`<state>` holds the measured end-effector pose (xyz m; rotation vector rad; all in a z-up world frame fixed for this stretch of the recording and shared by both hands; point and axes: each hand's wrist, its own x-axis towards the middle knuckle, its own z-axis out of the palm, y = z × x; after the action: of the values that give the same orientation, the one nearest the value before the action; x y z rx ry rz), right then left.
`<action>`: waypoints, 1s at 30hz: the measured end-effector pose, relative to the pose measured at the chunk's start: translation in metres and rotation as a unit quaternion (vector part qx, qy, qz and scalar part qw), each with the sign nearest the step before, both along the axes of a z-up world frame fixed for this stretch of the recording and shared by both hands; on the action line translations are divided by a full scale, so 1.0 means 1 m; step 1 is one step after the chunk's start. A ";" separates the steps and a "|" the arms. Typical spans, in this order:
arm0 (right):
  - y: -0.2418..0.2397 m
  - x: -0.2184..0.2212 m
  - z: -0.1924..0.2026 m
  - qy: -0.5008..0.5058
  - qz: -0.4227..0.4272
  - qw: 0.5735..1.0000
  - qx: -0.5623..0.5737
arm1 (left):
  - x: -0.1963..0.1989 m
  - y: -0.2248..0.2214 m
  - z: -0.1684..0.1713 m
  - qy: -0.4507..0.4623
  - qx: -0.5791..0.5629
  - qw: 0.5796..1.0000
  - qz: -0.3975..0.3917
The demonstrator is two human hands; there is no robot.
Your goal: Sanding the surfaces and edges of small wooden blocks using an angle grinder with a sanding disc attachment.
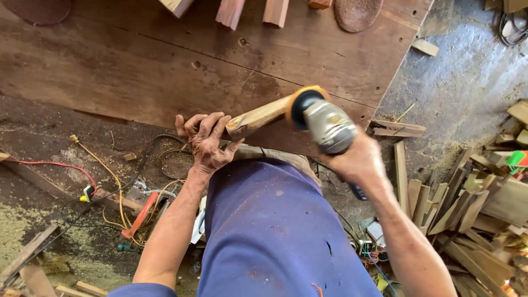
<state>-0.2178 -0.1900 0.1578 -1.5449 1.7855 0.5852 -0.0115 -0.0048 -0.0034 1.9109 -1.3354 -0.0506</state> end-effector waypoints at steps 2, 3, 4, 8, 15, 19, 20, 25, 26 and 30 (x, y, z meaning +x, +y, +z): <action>0.000 -0.016 -0.015 0.011 0.024 1.000 0.011 | 0.000 -0.002 0.002 0.000 -0.001 1.000 -0.006; 0.000 -0.023 -0.023 0.020 0.055 0.998 0.023 | 0.001 -0.002 0.003 -0.001 -0.001 1.000 -0.005; -0.001 -0.020 -0.014 0.020 0.053 0.998 0.023 | 0.001 -0.004 0.003 -0.001 -0.001 1.000 -0.007; -0.014 -0.044 -0.024 -0.004 0.007 1.000 -0.018 | 0.001 -0.003 0.006 -0.003 0.001 1.000 -0.001; 0.008 -0.030 -0.030 0.020 0.077 0.996 0.027 | 0.001 0.000 -0.002 -0.016 0.008 1.000 -0.007; -0.007 -0.020 -0.006 -0.004 0.042 0.999 -0.004 | 0.002 -0.002 0.004 -0.014 0.013 1.000 -0.004; -0.013 -0.021 -0.006 -0.014 0.033 0.999 -0.013 | 0.002 -0.004 0.008 -0.009 0.010 1.000 -0.008; -0.039 -0.038 -0.044 -0.032 0.066 0.996 -0.043 | 0.002 -0.004 0.011 0.006 0.008 1.000 -0.013; -0.039 -0.028 -0.040 -0.042 0.063 0.996 -0.043 | 0.003 -0.004 0.012 0.011 0.008 1.000 -0.016; -0.033 -0.004 -0.029 -0.054 0.065 0.995 -0.048 | 0.003 -0.003 0.013 0.030 0.009 0.999 -0.026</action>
<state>-0.2222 -0.2235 0.1288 -1.7353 1.6610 0.4736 -0.0083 -0.0081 0.0095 1.8742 -1.3495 -0.1448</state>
